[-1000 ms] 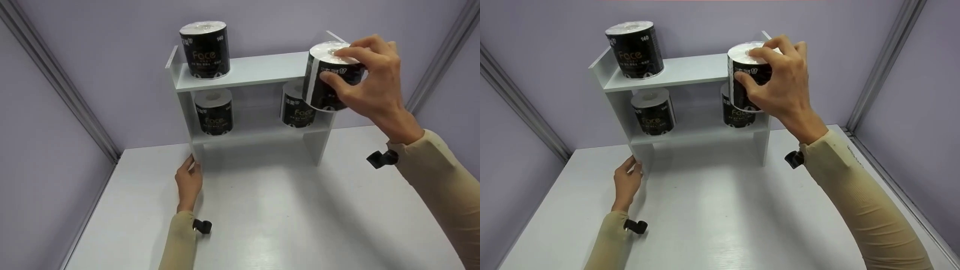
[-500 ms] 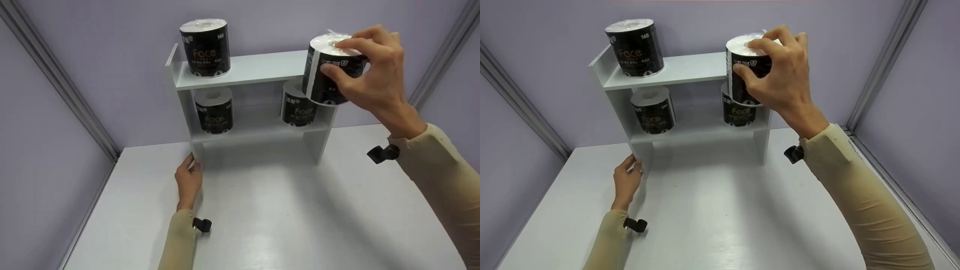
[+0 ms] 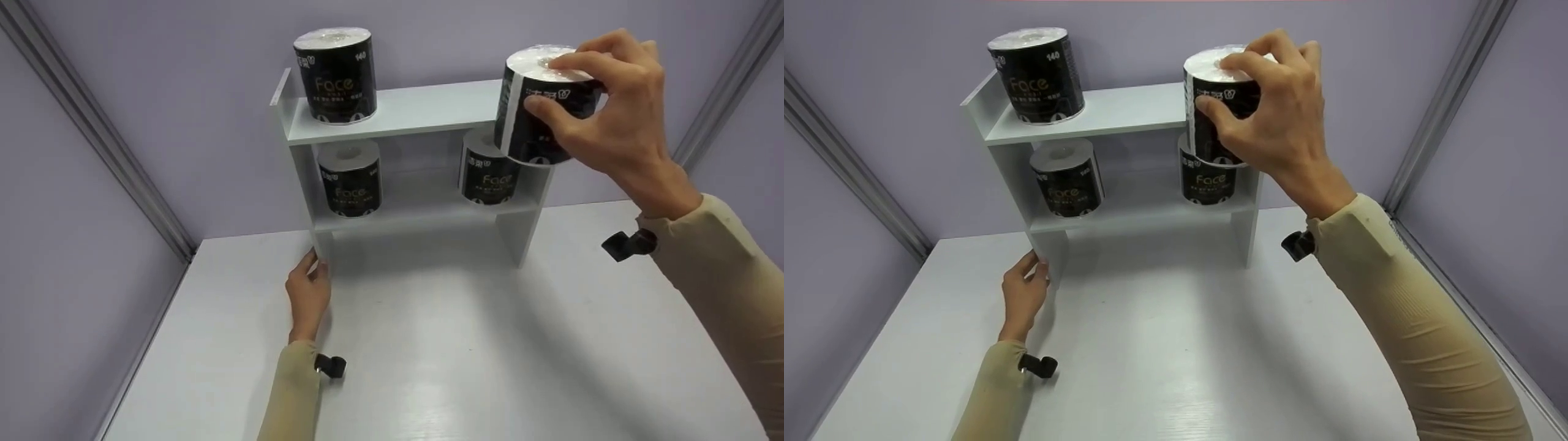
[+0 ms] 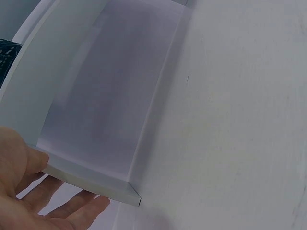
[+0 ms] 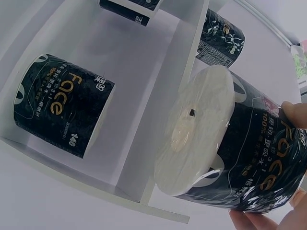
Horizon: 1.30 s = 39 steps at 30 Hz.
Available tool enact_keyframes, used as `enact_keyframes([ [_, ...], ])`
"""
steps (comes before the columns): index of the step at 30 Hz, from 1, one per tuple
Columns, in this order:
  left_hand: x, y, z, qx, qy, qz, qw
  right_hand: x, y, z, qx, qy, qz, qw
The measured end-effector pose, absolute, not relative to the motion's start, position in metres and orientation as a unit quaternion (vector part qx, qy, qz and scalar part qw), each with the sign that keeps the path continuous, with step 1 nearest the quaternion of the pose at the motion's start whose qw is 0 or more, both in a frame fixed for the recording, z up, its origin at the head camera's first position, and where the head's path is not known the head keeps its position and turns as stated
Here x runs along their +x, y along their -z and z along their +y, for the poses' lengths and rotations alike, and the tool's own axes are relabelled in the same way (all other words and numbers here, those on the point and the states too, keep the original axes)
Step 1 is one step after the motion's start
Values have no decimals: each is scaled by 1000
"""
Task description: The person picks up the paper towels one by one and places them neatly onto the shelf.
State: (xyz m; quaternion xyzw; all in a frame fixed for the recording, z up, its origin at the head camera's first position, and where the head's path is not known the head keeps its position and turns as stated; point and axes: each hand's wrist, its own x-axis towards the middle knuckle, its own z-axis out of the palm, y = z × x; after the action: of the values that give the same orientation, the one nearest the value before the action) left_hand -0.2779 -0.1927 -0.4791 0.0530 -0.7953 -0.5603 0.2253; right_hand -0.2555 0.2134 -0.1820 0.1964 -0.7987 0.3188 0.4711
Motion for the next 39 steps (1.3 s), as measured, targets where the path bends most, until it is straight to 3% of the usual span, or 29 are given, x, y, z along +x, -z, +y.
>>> enact_keyframes([
  [24,-277,482,-191,33,562,-787,252,-253,174,212,183,-332,-793,477],
  [39,-275,481,-193,52,570,-787,230,-262,168,208,184,-323,-796,477],
])
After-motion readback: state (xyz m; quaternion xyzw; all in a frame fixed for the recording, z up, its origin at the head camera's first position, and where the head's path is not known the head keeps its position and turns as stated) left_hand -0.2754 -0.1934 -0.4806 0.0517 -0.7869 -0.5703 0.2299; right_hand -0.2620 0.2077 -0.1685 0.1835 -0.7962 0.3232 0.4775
